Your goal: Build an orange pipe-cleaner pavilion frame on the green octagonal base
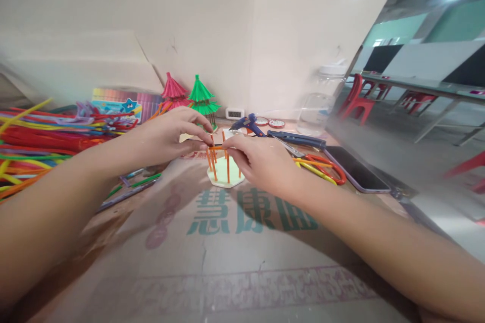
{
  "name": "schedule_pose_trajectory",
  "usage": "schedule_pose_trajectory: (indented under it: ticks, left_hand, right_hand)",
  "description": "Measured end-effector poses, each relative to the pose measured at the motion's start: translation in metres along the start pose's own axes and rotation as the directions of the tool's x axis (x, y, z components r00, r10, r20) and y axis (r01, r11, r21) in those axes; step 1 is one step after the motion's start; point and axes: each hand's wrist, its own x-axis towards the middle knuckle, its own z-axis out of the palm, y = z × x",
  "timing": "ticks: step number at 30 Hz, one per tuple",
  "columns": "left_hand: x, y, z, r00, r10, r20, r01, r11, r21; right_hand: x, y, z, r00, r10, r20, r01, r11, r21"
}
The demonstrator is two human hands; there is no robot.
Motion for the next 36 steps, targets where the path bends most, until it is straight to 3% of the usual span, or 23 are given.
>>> schedule_pose_trajectory:
  ticks: [7, 29, 36]
  left_hand:
    - [0.0004, -0.0002, 0.0054, 1.000, -0.001, -0.002, 0.001, 1.000, 0.006]
    - [0.0012, -0.0057, 0.0095, 1.000, 0.010, 0.012, -0.010, 1.000, -0.009]
    - [0.0005, -0.0036, 0.0064, 0.999, 0.033, 0.013, -0.033, 0.998, -0.058]
  right_hand:
    - [0.0010, -0.0010, 0.0003, 1.000, -0.024, 0.011, 0.024, 1.000, 0.015]
    - [0.0027, 0.0067, 0.0080, 0.996, 0.085, 0.025, -0.088, 0.971, 0.224]
    - [0.0031, 0.0064, 0.0084, 0.991, 0.127, 0.044, -0.133, 0.966, 0.223]
